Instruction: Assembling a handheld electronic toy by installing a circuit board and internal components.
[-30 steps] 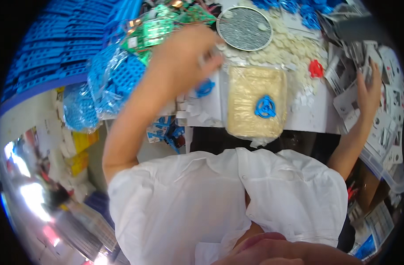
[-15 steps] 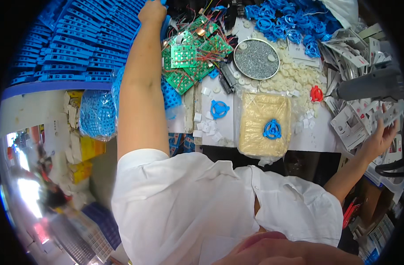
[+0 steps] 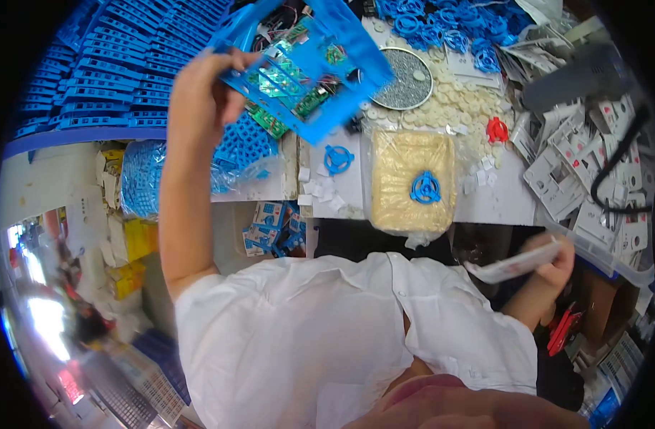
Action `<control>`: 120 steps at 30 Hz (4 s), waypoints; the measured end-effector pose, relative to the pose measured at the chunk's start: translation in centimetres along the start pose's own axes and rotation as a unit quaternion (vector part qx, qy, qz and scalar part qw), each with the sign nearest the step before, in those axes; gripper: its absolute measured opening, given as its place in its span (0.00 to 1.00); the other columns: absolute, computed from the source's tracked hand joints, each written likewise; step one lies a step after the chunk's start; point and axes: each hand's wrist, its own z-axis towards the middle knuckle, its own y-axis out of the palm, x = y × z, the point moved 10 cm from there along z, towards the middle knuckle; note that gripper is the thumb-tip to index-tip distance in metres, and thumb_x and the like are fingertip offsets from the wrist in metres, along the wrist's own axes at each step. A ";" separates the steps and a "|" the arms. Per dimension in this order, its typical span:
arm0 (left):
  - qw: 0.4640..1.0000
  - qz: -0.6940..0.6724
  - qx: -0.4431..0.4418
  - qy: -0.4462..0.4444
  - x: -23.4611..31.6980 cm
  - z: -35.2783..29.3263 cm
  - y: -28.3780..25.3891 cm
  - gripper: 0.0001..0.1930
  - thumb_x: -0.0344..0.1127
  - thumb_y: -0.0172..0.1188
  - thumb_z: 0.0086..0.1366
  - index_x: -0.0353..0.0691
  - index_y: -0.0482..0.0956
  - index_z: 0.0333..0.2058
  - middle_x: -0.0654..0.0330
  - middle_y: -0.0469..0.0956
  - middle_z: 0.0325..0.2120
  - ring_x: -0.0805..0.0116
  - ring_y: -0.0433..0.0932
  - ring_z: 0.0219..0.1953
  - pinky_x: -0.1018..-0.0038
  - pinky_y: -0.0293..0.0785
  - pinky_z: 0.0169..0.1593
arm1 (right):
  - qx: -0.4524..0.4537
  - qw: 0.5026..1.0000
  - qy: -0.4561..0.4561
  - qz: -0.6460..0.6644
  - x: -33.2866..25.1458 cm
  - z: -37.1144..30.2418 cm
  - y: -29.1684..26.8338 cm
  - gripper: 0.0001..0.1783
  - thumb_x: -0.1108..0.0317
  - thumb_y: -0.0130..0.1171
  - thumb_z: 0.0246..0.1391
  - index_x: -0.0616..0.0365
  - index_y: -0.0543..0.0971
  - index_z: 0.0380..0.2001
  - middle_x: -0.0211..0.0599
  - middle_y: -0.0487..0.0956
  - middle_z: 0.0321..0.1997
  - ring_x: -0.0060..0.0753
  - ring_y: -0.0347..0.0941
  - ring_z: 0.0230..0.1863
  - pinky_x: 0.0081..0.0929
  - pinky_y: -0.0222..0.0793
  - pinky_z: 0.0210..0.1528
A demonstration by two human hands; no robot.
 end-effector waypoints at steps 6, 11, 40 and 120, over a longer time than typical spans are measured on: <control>0.936 -0.292 -0.099 -0.172 -6.8 -6.3 10.6 0.14 0.43 0.52 0.75 0.36 0.75 0.42 0.43 0.83 0.46 0.73 0.68 0.12 0.81 0.60 0.15 | -0.169 0.935 -0.223 -0.218 -7.0 13.2 21.1 0.11 0.71 0.66 0.49 0.54 0.83 0.39 0.54 0.76 0.64 0.67 0.65 0.66 0.63 0.51 0.70; 0.928 -0.314 -0.131 -0.153 -4.3 -8.8 13.4 0.16 0.43 0.53 0.77 0.33 0.73 0.47 0.47 0.83 0.43 0.74 0.70 0.12 0.80 0.62 0.15 | -0.039 0.888 -0.245 -0.388 -4.7 14.0 23.0 0.23 0.77 0.67 0.41 0.57 0.81 0.46 0.50 0.75 0.66 0.61 0.72 0.59 0.49 0.65 0.64; 0.828 -0.554 -0.003 -0.085 -15.0 -8.2 12.8 0.15 0.39 0.50 0.78 0.40 0.69 0.58 0.44 0.77 0.55 0.49 0.78 0.56 0.46 0.76 0.59 | 0.041 0.888 0.083 0.451 6.8 12.1 14.6 0.37 0.62 0.61 0.64 0.58 0.59 0.71 0.50 0.66 0.71 0.49 0.64 0.73 0.60 0.64 0.71; 0.966 -0.254 -0.009 -0.042 -14.5 -15.3 14.8 0.28 0.50 0.44 0.78 0.36 0.62 0.67 0.51 0.76 0.59 0.59 0.79 0.58 0.60 0.75 0.62 | 0.057 0.948 0.104 0.295 6.7 14.4 18.1 0.50 0.77 0.70 0.52 0.64 0.54 0.74 0.51 0.63 0.73 0.39 0.60 0.74 0.36 0.56 0.75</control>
